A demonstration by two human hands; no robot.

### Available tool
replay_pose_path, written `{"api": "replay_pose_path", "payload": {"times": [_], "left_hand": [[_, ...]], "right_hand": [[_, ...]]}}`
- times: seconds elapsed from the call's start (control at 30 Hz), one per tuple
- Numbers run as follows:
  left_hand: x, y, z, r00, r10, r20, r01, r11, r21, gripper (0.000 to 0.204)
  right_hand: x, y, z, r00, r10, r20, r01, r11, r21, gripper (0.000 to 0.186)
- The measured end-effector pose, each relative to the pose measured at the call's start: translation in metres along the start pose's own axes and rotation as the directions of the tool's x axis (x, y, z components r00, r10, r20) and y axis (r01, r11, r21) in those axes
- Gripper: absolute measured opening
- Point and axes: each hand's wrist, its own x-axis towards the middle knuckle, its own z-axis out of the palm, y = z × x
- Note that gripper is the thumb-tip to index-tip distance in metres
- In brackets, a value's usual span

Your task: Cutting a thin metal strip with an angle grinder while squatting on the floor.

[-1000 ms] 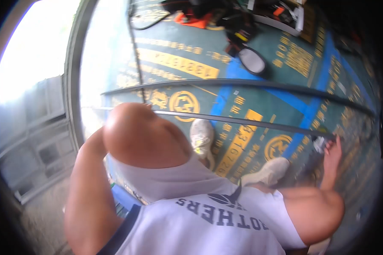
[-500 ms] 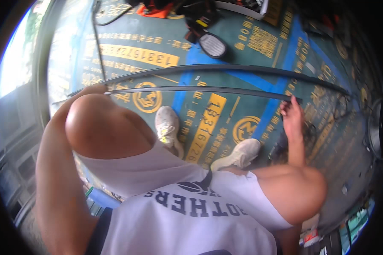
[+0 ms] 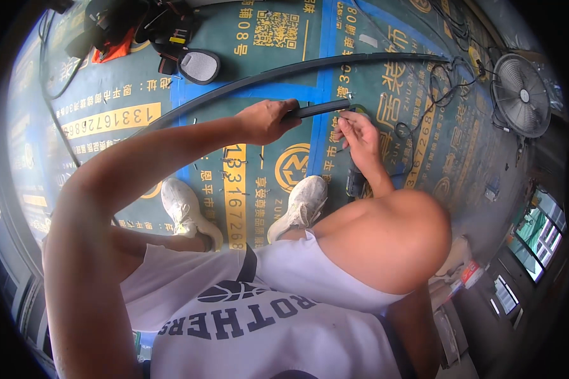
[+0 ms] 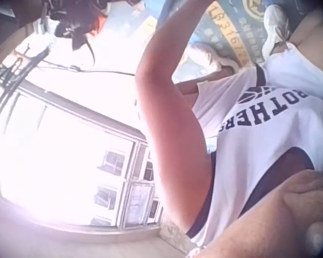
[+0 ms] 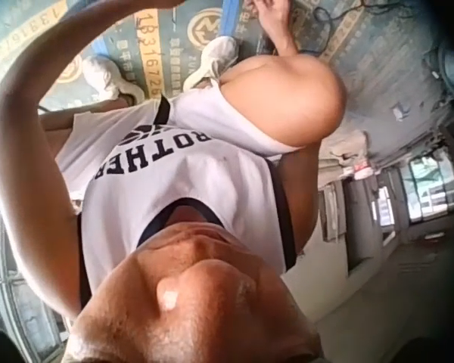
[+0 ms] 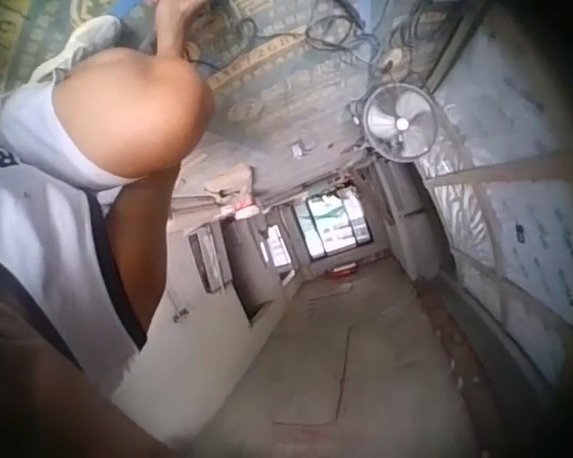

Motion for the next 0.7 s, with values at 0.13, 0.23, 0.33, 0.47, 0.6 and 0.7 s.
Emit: {"api": "replay_pose_path", "payload": {"times": [0.13,0.23,0.33,0.47,0.6,0.7], "left_hand": [[0.019,-0.018,0.022,0.985,0.037,-0.169,-0.024,0.997,0.079,0.033],[0.017,-0.035,0.027,0.988,-0.128,-0.091,0.140,0.981,0.137,0.037],[0.010,-0.058,0.036,0.985,-0.164,-0.059,0.172,0.968,0.183,0.039],[-0.003,-0.076,0.043,0.986,-0.154,-0.068,0.166,0.960,0.227,0.038],[-0.008,-0.081,0.046,0.984,-0.111,-0.140,0.142,0.961,0.239,0.038],[-0.006,-0.068,0.044,0.985,-0.119,-0.126,0.148,0.957,0.251,0.038]], "right_hand": [[-0.059,0.050,-0.061,0.847,-0.204,-0.492,-0.105,0.842,-0.530,0.072],[-0.074,0.097,-0.066,0.881,-0.294,-0.371,-0.078,0.684,-0.725,0.082],[-0.054,0.112,-0.051,0.931,-0.008,-0.365,-0.247,0.722,-0.647,0.086],[-0.040,0.123,-0.035,0.918,-0.074,-0.389,-0.201,0.759,-0.620,0.083],[-0.046,0.102,-0.030,0.900,-0.150,-0.410,-0.079,0.867,-0.491,0.067],[-0.071,0.085,-0.053,0.956,0.165,-0.241,-0.176,0.984,-0.023,0.048]]}}
